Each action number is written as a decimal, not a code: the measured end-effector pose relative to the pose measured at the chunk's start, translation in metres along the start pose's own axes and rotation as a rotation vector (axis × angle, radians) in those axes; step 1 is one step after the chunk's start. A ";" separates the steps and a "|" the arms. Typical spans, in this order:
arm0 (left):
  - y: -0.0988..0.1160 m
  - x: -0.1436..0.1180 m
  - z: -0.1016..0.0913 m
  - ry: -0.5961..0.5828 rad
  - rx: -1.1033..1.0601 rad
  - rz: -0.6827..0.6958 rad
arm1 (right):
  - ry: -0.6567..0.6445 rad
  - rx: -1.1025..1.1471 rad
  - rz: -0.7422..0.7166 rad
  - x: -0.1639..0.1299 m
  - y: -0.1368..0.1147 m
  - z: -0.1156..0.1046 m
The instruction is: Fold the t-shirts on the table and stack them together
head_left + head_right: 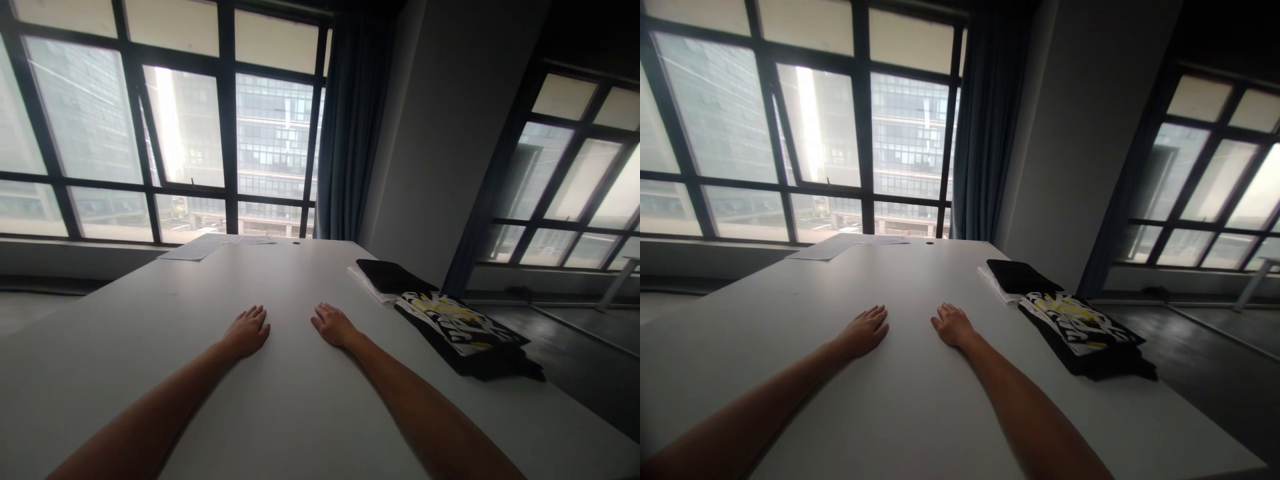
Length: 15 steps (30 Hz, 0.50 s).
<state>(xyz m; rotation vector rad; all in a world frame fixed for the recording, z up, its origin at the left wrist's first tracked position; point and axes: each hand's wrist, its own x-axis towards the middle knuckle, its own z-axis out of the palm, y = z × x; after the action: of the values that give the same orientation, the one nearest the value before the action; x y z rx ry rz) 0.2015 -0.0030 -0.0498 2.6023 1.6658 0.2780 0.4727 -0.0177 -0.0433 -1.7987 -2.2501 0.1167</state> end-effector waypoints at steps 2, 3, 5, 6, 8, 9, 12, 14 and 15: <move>-0.001 0.000 0.000 0.004 -0.003 0.004 | 0.006 0.007 -0.018 -0.001 0.004 -0.011; -0.001 0.000 0.001 0.004 -0.004 0.007 | 0.011 0.018 -0.001 -0.002 0.009 -0.019; -0.002 0.000 0.001 -0.001 -0.004 0.012 | 0.048 0.041 0.089 -0.006 0.026 -0.039; -0.002 0.000 0.001 -0.003 -0.004 0.014 | 0.101 0.045 0.154 -0.009 0.038 -0.051; -0.002 0.000 0.002 -0.007 -0.005 0.015 | 0.229 -0.003 0.277 -0.020 0.070 -0.073; -0.001 -0.001 0.002 -0.008 -0.007 0.016 | 0.292 -0.041 0.375 -0.028 0.089 -0.083; 0.000 -0.002 0.001 -0.004 -0.017 0.018 | 0.372 -0.177 0.678 -0.052 0.145 -0.103; 0.000 -0.003 -0.001 0.004 -0.023 0.018 | 0.335 -0.223 0.883 -0.065 0.175 -0.106; 0.000 -0.004 -0.002 0.007 -0.025 0.019 | 0.307 -0.218 0.956 -0.069 0.187 -0.105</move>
<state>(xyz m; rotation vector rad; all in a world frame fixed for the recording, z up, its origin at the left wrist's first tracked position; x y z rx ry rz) 0.1996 -0.0064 -0.0486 2.6033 1.6304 0.3073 0.6900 -0.0516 0.0064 -2.6306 -1.0852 -0.2236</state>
